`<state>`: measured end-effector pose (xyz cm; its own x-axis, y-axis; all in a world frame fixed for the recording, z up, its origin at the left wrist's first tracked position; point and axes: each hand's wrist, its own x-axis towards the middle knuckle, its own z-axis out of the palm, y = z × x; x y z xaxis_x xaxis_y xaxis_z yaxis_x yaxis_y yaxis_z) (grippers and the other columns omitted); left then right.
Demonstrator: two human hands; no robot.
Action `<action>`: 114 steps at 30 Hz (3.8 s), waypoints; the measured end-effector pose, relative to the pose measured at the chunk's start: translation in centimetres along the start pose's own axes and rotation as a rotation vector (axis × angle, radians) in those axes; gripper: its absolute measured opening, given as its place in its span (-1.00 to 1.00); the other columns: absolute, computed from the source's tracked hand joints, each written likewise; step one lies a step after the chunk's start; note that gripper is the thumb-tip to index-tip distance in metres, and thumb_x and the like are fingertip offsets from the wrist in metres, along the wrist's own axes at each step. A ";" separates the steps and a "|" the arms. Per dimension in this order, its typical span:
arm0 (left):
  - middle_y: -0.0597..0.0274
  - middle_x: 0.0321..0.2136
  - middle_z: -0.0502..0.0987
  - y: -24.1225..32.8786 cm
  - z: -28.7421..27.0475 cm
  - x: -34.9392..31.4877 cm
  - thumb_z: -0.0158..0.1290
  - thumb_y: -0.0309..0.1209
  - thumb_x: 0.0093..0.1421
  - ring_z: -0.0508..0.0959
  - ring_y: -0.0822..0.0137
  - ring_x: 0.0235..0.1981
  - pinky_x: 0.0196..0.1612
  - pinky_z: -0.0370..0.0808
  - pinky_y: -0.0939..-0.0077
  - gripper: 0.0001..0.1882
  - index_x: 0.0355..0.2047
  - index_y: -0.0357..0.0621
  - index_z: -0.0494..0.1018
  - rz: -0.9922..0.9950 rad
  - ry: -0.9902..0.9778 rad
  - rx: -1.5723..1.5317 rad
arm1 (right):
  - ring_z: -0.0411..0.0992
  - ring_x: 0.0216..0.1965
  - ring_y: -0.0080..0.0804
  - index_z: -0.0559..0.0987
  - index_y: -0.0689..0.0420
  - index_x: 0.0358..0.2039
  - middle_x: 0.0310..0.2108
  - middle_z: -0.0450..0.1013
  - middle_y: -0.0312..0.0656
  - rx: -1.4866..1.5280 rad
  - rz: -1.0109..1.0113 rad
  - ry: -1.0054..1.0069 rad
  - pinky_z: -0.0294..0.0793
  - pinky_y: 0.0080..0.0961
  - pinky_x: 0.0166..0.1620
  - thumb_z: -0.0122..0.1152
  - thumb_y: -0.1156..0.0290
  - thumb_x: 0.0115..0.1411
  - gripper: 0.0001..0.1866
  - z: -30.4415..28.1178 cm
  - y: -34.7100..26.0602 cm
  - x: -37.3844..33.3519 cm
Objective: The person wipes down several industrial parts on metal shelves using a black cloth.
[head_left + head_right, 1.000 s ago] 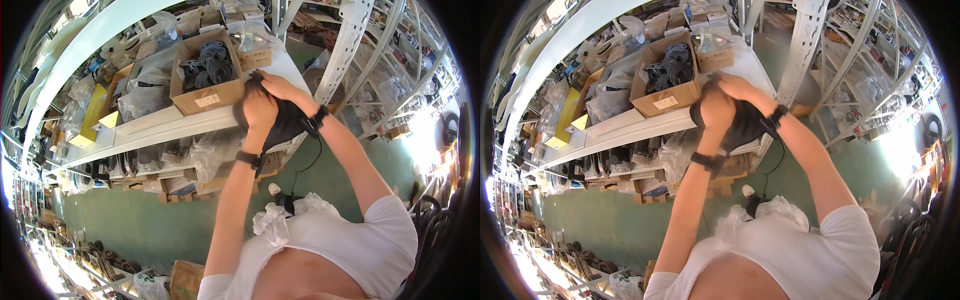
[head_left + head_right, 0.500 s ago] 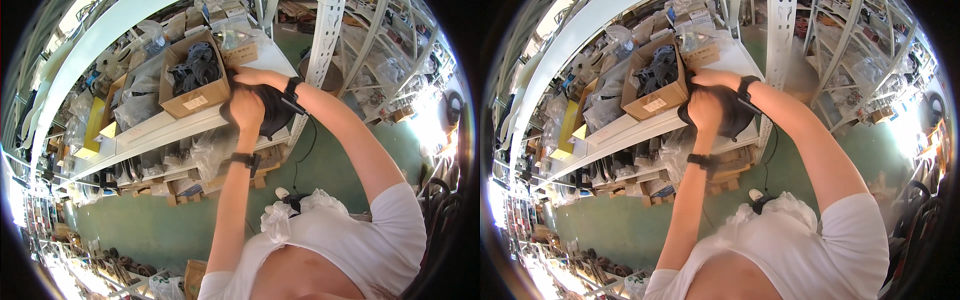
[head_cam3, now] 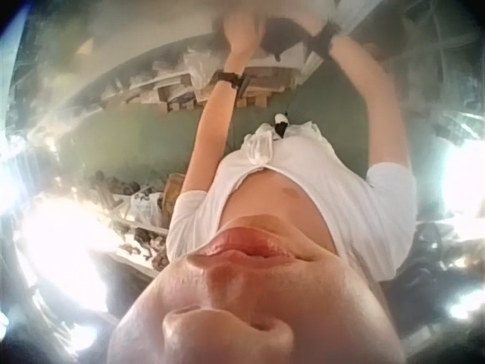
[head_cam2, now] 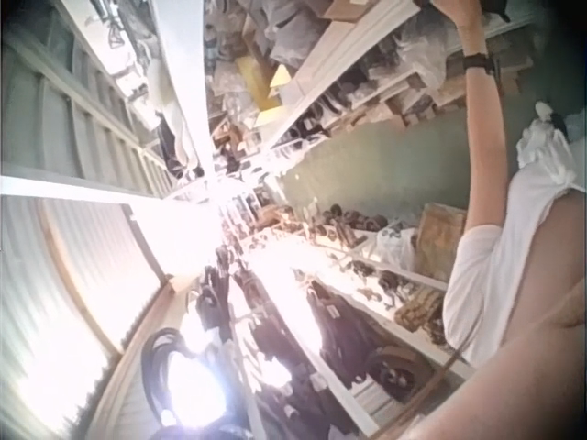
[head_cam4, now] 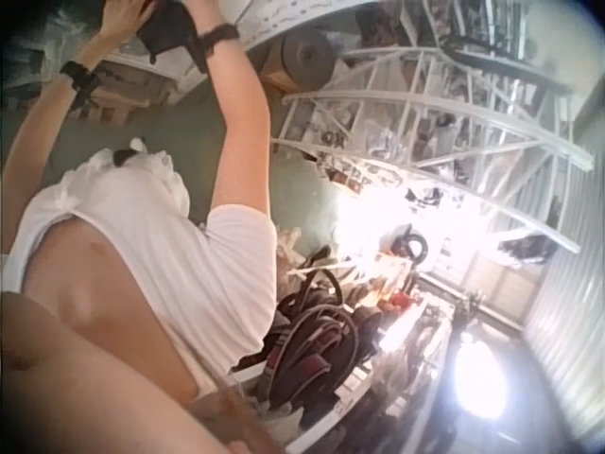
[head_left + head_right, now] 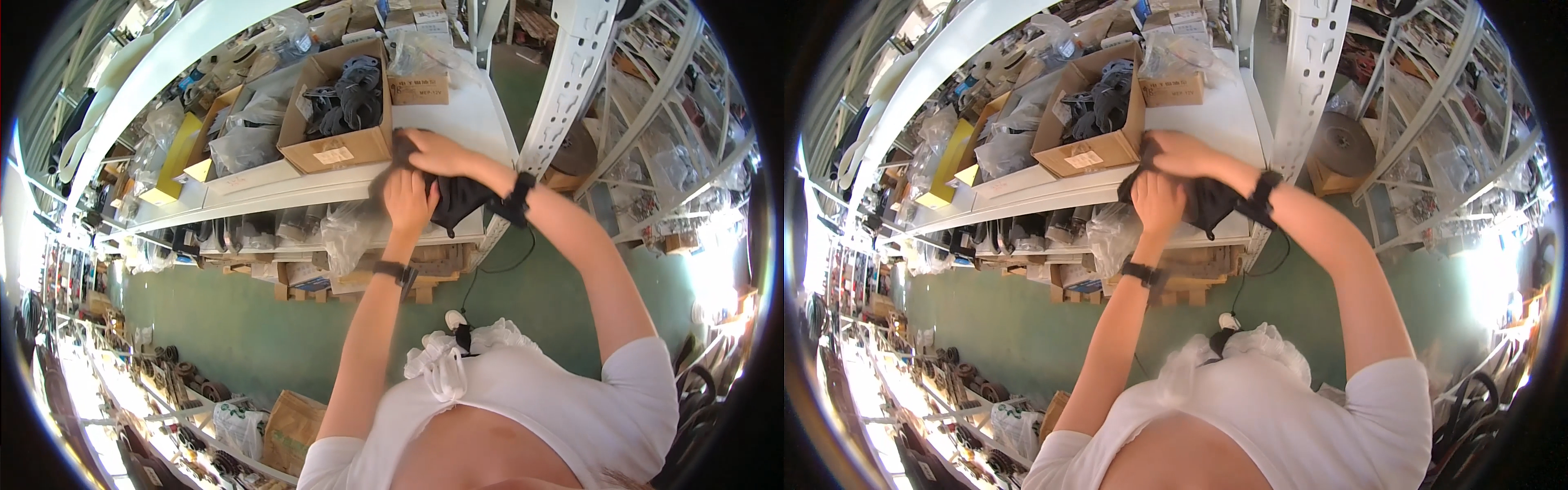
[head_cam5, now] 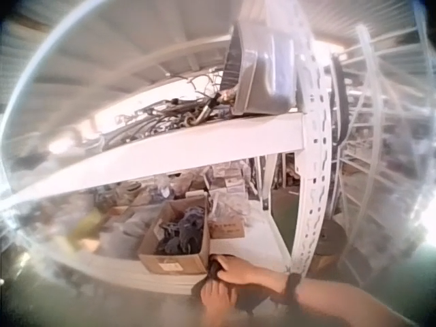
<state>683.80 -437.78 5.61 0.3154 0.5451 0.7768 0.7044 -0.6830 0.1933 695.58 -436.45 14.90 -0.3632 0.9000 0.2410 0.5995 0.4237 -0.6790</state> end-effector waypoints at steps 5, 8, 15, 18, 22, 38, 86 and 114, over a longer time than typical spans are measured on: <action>0.06 -0.31 0.35 -0.8 0.9 -1.7 0.00 -0.30 -0.04 0.35 0.03 -0.34 -0.32 0.29 0.19 -0.68 -0.29 -0.23 0.32 0.128 0.205 0.142 | 0.35 -0.37 -0.10 0.39 0.06 -0.29 -0.44 0.41 -0.11 0.012 0.061 0.307 0.33 -0.32 -0.33 -0.14 0.47 -0.09 -0.72 2.7 -1.7 -3.0; 0.07 -0.25 0.36 -1.5 0.6 -2.5 -0.01 -0.37 -0.05 0.36 0.06 -0.31 -0.30 0.30 0.22 -0.62 -0.19 -0.23 0.32 0.136 0.183 0.166 | 0.35 -0.40 -0.09 0.39 0.06 -0.31 -0.45 0.41 -0.10 -0.039 0.045 0.340 0.33 -0.32 -0.36 -0.13 0.49 -0.12 -0.72 3.1 -2.6 -3.6; 0.07 -0.40 0.43 -3.6 -1.4 -3.5 -0.05 -0.45 -0.12 0.40 0.05 -0.38 -0.39 0.33 0.23 -0.74 -0.35 -0.17 0.42 0.278 0.087 -0.050 | 0.37 -0.35 -0.10 0.43 0.13 -0.33 -0.38 0.41 -0.08 -0.185 -0.254 0.494 0.35 -0.31 -0.27 -0.07 0.53 -0.21 -0.68 5.5 -1.8 -4.3; 0.13 -0.29 0.39 -4.2 -2.9 -3.9 -0.03 -0.52 -0.20 0.39 0.08 -0.25 -0.20 0.39 0.20 -0.70 -0.35 -0.14 0.42 0.341 0.122 -0.072 | 0.34 -0.23 -0.04 0.41 0.15 -0.28 -0.29 0.38 -0.01 -0.270 -0.326 0.507 0.32 -0.26 -0.16 -0.07 0.55 -0.21 -0.64 7.4 -2.0 -4.2; 0.19 -0.27 0.38 -7.0 -4.8 -4.5 0.01 -0.51 -0.23 0.37 0.13 -0.18 -0.04 0.32 0.14 -0.72 -0.39 -0.18 0.43 0.264 0.051 -0.038 | 0.30 -0.18 0.03 0.37 0.18 -0.20 -0.20 0.33 0.05 -0.321 -0.379 0.494 0.28 -0.25 -0.11 -0.10 0.53 -0.11 -0.64 9.9 -2.9 -1.9; 0.21 -0.38 0.39 -22.3 -12.4 -6.4 -0.06 -0.40 0.01 0.33 0.21 -0.11 0.18 -0.06 0.10 -0.74 -0.26 -0.22 0.35 -0.005 -0.184 -0.008 | 0.27 -0.12 -0.06 0.31 0.20 -0.13 -0.20 0.32 0.02 -0.392 -0.390 0.445 0.22 -0.27 -0.03 -0.04 0.57 -0.14 -0.55 21.6 -9.0 12.6; 0.12 -0.41 0.43 -51.2 -24.8 -12.7 0.04 -0.41 0.04 0.43 0.27 -0.53 -0.44 0.38 0.49 -0.32 0.12 -0.11 -0.04 -0.417 -0.600 -0.888 | 0.29 -0.10 -0.13 0.36 0.16 -0.08 -0.13 0.34 -0.07 -0.510 0.006 0.696 0.22 -0.34 -0.05 -0.20 0.71 -0.07 -0.52 41.9 -22.6 30.7; 0.01 -0.35 0.45 -87.1 -52.8 -15.0 -0.22 -0.57 0.16 0.46 0.32 -0.38 -0.27 0.36 0.54 -0.80 -0.18 -0.30 0.25 -0.672 0.257 -0.112 | 0.02 0.13 -0.35 -0.09 0.28 0.15 0.15 -0.04 -0.07 0.577 -0.517 0.745 -0.05 -0.49 0.14 -0.28 0.65 0.15 -0.47 69.8 -42.1 59.9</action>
<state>584.18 -412.08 8.77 -0.3314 0.7427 0.5819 0.6197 -0.2938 0.7278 598.75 -407.50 9.55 0.1672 0.5434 0.8226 -0.0006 0.8345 -0.5511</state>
